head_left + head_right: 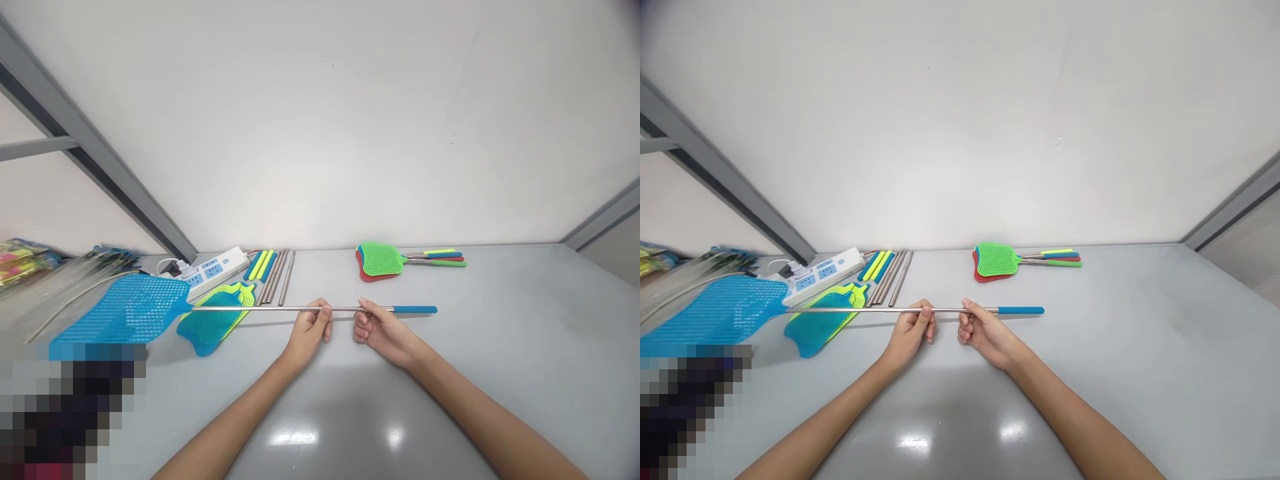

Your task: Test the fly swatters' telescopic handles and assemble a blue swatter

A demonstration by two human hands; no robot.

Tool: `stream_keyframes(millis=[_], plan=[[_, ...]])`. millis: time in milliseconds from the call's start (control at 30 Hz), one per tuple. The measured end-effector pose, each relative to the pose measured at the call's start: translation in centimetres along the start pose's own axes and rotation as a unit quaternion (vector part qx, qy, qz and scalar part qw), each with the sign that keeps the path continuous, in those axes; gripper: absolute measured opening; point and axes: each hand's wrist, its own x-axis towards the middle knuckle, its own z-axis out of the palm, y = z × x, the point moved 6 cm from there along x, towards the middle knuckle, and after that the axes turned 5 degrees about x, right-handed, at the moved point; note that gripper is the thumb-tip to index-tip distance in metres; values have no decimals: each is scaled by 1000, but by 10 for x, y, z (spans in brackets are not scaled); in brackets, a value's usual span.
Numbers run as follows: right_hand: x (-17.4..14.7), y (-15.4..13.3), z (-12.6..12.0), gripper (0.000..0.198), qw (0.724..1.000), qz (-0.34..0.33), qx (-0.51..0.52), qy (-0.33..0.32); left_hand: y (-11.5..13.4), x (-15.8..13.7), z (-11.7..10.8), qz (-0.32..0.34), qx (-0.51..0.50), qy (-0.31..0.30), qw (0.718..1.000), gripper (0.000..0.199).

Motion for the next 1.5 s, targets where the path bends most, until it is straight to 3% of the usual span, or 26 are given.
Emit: stream_keyframes(millis=[433, 600, 733, 900, 1100, 1300, 1500], plan=[[-9, 24, 16, 33, 996, 76, 47, -20, 2, -6, 1, 12, 95, -5, 995, 25], [-12, 29, 20, 32, 996, 85, 15, -19, 8, -10, 16, 11, 90, -114, 989, 23], [-13, 26, 23, 30, 997, 66, -35, -18, 10, -11, 19, -7, 67, -158, 985, 25], [-11, 26, 21, 33, 997, 40, -67, 4, 6, -11, 19, -33, 82, -154, 984, 32], [-10, 25, 13, 35, 995, -20, -73, 60, 4, -14, 33, -82, -21, -177, 980, 36], [-13, 9, 10, 26, 989, -31, -48, 134, 13, -9, 28, -97, -22, -144, 985, 36], [-11, 4, 10, 30, 990, -22, -63, 123, 16, -7, 23, -95, 0, -137, 986, 36]])
